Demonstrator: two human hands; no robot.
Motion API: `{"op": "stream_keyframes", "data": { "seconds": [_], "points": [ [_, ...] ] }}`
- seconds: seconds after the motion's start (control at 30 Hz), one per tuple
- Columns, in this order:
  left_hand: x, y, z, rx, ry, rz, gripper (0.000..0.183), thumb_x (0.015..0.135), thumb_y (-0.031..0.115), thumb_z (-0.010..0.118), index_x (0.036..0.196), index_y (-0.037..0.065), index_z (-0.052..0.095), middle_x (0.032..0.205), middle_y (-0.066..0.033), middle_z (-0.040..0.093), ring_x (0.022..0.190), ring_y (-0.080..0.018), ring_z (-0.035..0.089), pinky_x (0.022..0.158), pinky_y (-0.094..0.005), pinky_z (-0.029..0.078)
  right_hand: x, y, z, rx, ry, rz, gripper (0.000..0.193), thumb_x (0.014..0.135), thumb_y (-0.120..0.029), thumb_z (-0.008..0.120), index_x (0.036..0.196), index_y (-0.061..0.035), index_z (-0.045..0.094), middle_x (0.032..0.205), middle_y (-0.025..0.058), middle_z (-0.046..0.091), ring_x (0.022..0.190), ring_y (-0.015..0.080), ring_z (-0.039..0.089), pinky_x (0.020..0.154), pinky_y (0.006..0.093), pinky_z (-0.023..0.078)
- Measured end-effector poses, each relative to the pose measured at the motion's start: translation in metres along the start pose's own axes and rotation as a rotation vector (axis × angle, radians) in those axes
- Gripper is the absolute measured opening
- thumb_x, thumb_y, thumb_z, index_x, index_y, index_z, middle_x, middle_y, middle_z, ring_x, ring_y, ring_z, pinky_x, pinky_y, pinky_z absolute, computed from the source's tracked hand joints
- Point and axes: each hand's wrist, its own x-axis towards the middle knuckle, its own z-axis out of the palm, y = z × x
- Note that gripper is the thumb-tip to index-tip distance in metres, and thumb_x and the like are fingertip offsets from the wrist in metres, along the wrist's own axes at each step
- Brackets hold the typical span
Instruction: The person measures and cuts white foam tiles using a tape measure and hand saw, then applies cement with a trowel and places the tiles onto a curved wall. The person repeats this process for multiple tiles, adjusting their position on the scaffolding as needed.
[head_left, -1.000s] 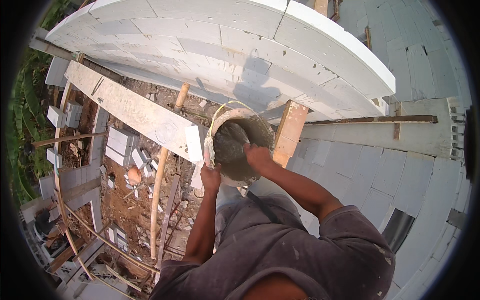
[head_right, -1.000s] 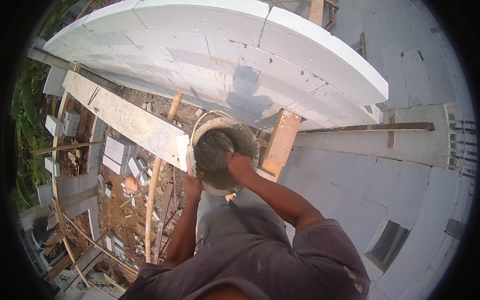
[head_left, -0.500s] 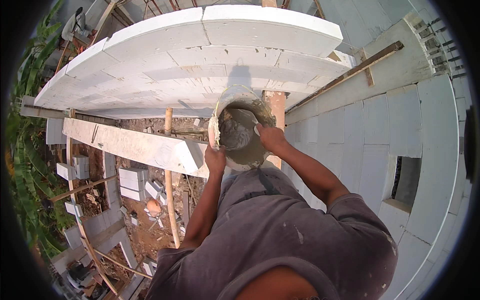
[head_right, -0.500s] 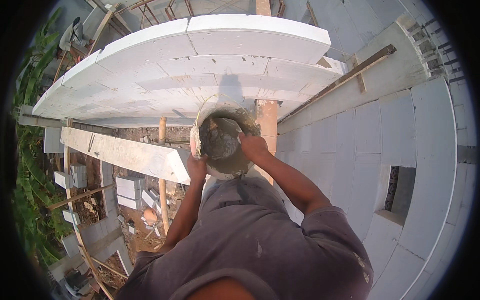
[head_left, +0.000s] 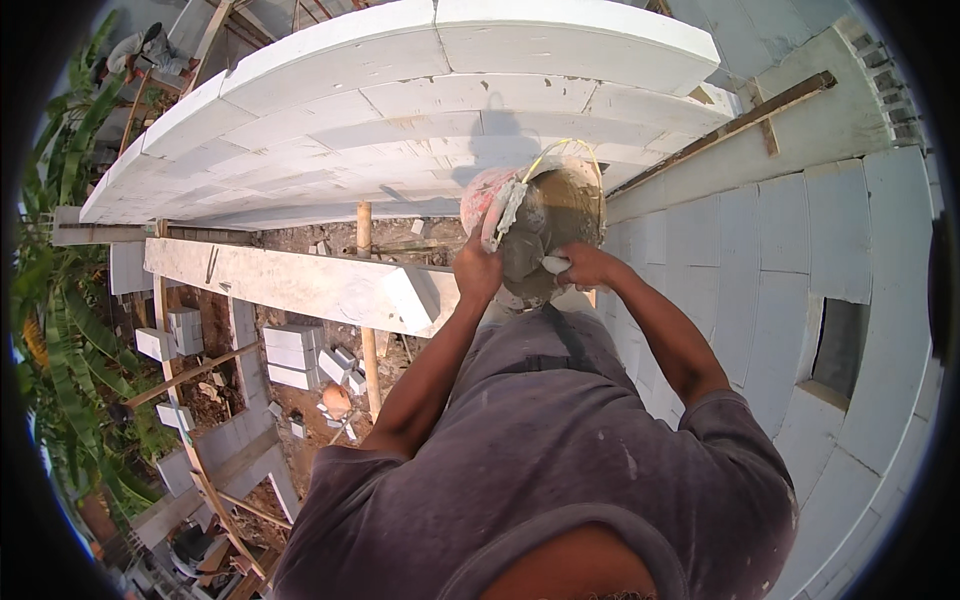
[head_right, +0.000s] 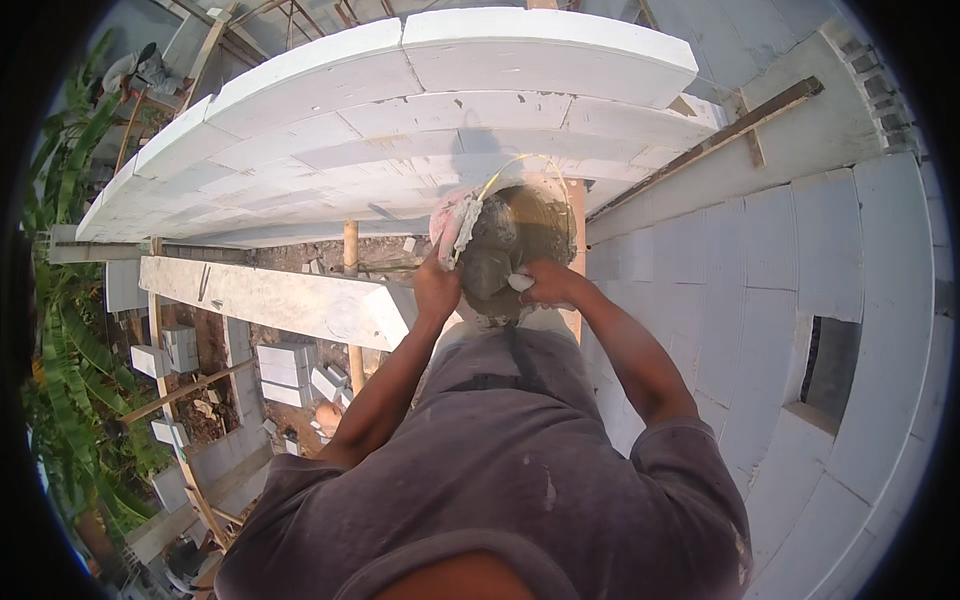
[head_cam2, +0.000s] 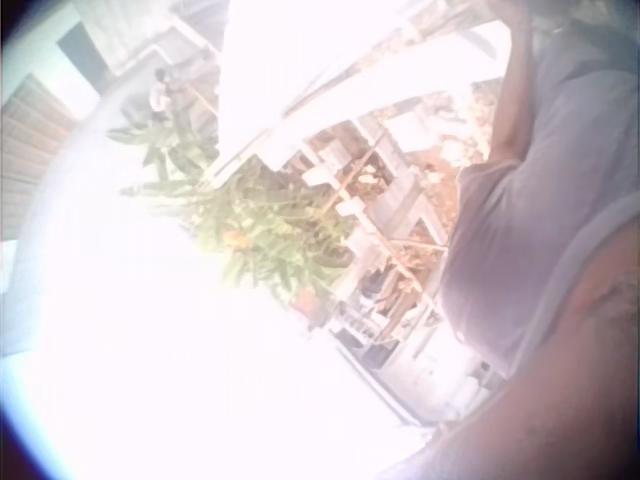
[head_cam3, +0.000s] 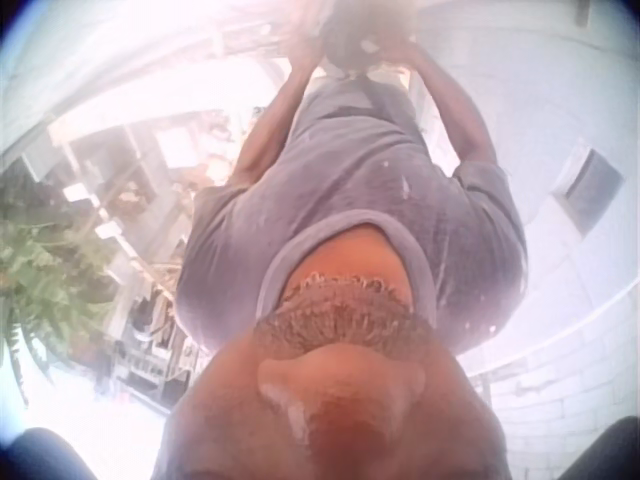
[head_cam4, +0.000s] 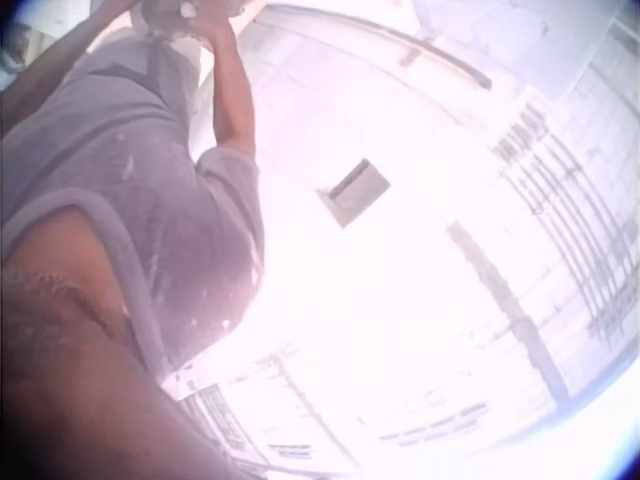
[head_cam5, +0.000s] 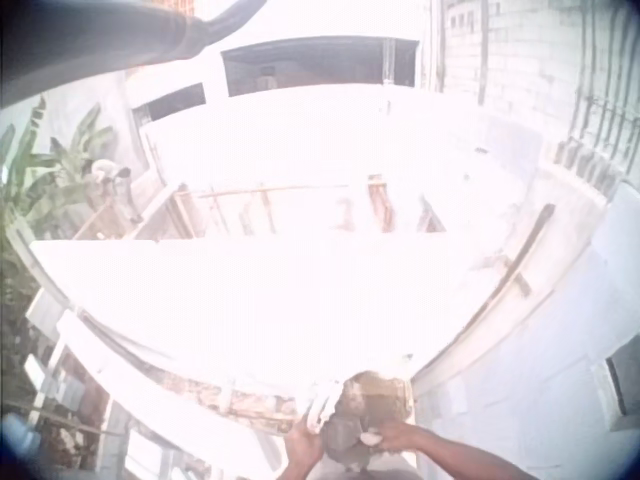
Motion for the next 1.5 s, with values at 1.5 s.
{"op": "stream_keyframes", "data": {
  "seconds": [1.5],
  "points": [
    [0.107,-0.002,0.108,-0.479,0.089,-0.575,0.054,0.074,-0.005,0.061,0.128,-0.005,0.053,0.113,-0.0127,0.062,0.095,-0.0268,0.062,0.084,-0.0371,0.05,-0.011,0.285,-0.353,2.077,1.077,-0.492,0.027,0.089,-0.018,0.065,0.112,-0.007,0.056,0.088,0.0067,0.06,0.065,0.0178,0.059,0.053,0.0323,0.052]
  ]
}}
